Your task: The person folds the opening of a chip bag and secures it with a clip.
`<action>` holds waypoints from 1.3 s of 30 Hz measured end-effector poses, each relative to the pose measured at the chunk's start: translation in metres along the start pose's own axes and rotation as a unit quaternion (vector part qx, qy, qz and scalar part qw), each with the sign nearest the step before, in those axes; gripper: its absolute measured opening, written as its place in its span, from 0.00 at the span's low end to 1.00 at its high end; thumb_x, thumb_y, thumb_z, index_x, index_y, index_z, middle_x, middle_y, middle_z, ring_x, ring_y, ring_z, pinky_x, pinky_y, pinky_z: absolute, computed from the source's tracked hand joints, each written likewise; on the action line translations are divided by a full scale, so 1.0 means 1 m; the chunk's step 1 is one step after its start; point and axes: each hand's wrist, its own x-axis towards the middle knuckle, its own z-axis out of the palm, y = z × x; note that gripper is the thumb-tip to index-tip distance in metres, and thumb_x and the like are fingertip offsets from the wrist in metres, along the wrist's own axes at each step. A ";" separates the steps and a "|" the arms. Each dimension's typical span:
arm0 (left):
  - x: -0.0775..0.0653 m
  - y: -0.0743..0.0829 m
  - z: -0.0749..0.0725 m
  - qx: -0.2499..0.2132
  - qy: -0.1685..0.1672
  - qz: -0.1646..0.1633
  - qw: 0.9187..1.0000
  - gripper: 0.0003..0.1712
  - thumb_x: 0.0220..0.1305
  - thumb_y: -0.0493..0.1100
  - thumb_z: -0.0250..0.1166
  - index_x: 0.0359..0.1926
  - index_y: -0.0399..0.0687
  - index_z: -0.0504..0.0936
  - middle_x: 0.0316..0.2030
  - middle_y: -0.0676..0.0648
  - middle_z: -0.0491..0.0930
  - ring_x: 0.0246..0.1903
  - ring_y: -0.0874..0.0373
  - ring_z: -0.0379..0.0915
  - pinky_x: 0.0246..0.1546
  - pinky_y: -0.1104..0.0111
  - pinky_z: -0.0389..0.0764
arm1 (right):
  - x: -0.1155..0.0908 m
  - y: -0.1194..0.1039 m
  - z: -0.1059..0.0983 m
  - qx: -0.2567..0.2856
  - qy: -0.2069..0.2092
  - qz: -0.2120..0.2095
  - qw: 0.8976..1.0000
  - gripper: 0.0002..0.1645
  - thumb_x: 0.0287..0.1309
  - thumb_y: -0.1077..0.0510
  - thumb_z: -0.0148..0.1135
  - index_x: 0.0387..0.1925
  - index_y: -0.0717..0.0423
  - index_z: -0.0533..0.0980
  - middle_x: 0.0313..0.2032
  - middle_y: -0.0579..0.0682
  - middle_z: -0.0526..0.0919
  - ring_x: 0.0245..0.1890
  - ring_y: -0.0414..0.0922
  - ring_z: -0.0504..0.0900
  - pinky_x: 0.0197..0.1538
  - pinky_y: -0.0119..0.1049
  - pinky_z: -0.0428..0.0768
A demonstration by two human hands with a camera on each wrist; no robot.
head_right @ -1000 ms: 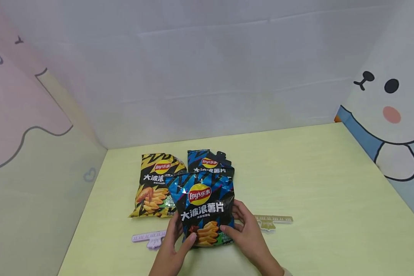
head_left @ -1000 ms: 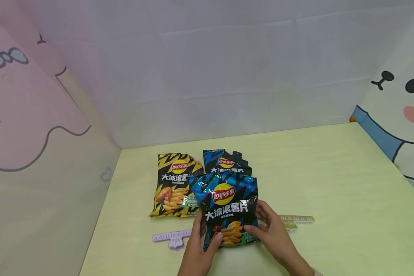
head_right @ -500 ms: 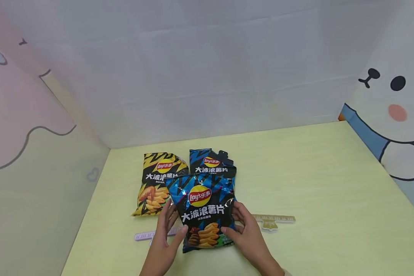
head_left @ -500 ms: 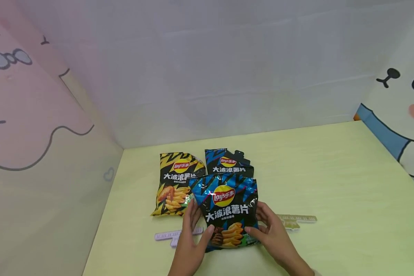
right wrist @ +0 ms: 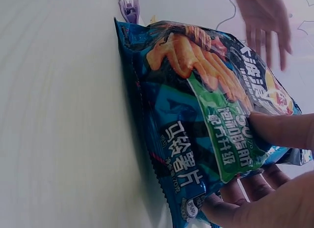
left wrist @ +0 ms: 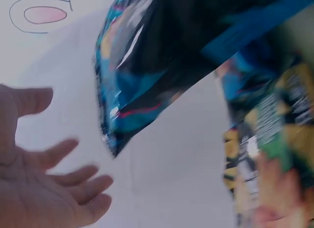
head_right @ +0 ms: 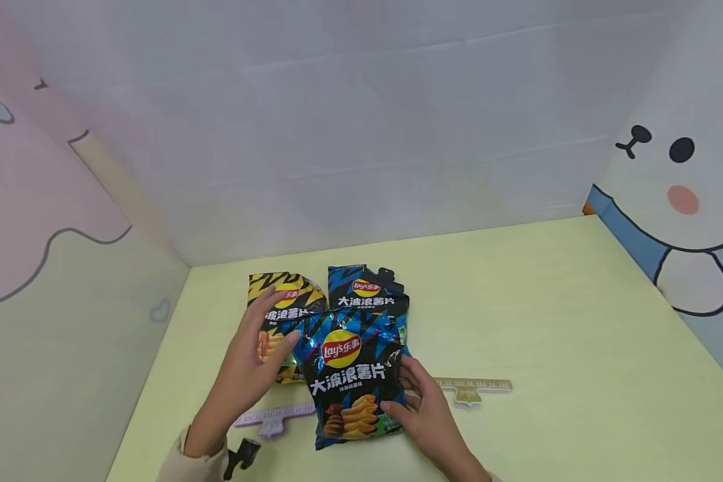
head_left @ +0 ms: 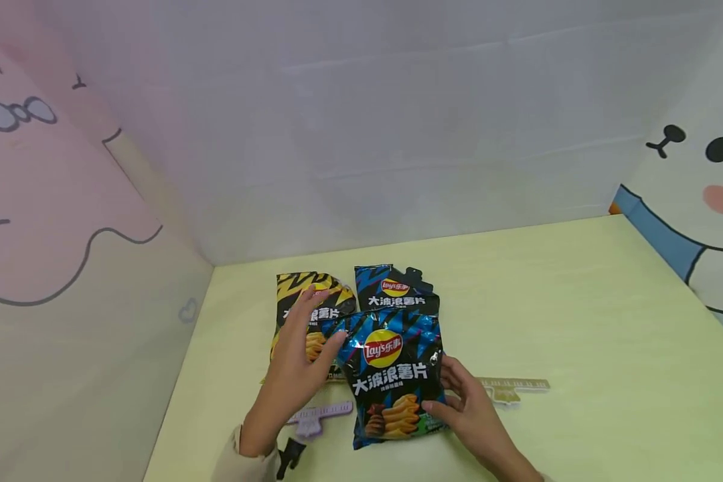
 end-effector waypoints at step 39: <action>0.065 0.024 0.011 0.102 -0.184 0.062 0.976 0.08 0.70 0.47 0.65 0.45 0.55 0.88 0.42 0.54 0.89 0.24 0.64 0.70 0.35 0.69 0.76 | 0.003 0.001 -0.001 -0.022 0.002 0.012 1.000 0.35 0.62 0.51 0.69 0.68 0.52 0.69 0.62 0.55 0.81 0.61 0.48 0.81 0.62 0.41 0.81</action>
